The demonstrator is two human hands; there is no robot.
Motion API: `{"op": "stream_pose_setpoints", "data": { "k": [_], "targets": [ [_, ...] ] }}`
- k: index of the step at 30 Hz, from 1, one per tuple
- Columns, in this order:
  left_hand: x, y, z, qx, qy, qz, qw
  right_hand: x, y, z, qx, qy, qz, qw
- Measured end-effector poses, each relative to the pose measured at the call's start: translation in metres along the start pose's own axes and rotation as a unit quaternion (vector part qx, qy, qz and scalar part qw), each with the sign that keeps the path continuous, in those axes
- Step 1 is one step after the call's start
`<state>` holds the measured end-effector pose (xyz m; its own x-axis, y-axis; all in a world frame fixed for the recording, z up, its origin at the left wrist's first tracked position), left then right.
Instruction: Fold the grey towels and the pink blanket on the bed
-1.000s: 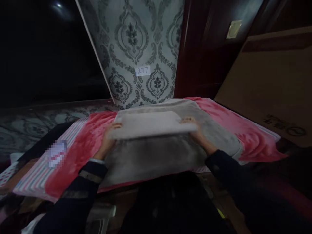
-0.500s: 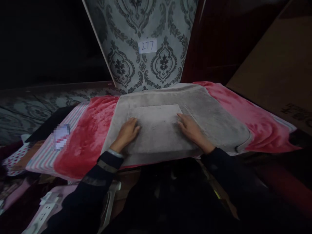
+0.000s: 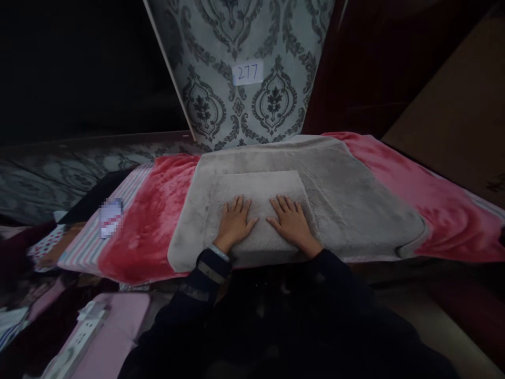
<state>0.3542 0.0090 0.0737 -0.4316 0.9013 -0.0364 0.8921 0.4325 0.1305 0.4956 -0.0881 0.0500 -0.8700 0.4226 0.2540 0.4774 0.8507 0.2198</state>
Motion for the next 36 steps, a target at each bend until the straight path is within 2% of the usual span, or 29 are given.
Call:
{"op": "stream_pose_setpoints", "data": {
  "k": [7, 14, 17, 20, 24, 26, 28, 31, 36],
  "targets": [
    [0.009, -0.016, -0.004, -0.009, -0.002, -0.036, 0.999, -0.009, -0.002, 0.003, -0.007, -0.020, -0.006, 1.000],
    [0.020, -0.056, -0.009, -0.024, 0.018, -0.069, 0.997, -0.042, -0.021, -0.001, -0.018, -0.033, 0.037, 0.999],
    [0.023, -0.073, -0.009, -0.044, 0.012, -0.078, 0.996, -0.042, -0.027, -0.008, -0.007, -0.037, 0.075, 0.996],
    [0.026, -0.078, -0.017, -0.068, -0.007, -0.082, 0.994, -0.007, -0.024, -0.019, -0.003, -0.020, 0.060, 0.998],
    [0.027, -0.066, -0.037, -0.113, -0.006, -0.066, 0.991, 0.078, -0.009, -0.015, 0.025, 0.029, -0.062, 0.997],
    [0.024, -0.058, -0.035, -0.096, 0.005, -0.050, 0.994, 0.109, -0.003, -0.006, 0.037, 0.034, -0.096, 0.994],
    [0.024, -0.053, -0.025, -0.059, 0.017, -0.047, 0.997, 0.120, 0.000, 0.003, 0.048, 0.025, -0.103, 0.993],
    [0.026, -0.054, -0.010, -0.039, 0.032, -0.048, 0.998, 0.104, 0.000, 0.011, 0.056, 0.006, -0.083, 0.995],
    [0.030, -0.058, -0.006, -0.056, 0.024, -0.042, 0.997, 0.028, -0.012, -0.001, 0.025, -0.016, 0.012, 0.999]
  ]
}}
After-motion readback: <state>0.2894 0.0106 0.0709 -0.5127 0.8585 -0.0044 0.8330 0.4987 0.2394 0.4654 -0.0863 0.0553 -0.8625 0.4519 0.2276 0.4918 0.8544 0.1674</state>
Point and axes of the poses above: each hand's wrist, its own y-axis towards the middle knuckle, its own z-axis out of the palm, x = y × z, the point moved 7 cm from there along y, towards the middle knuckle, and after that the axes turned 10 degrees about z, right-handed, at the moved point
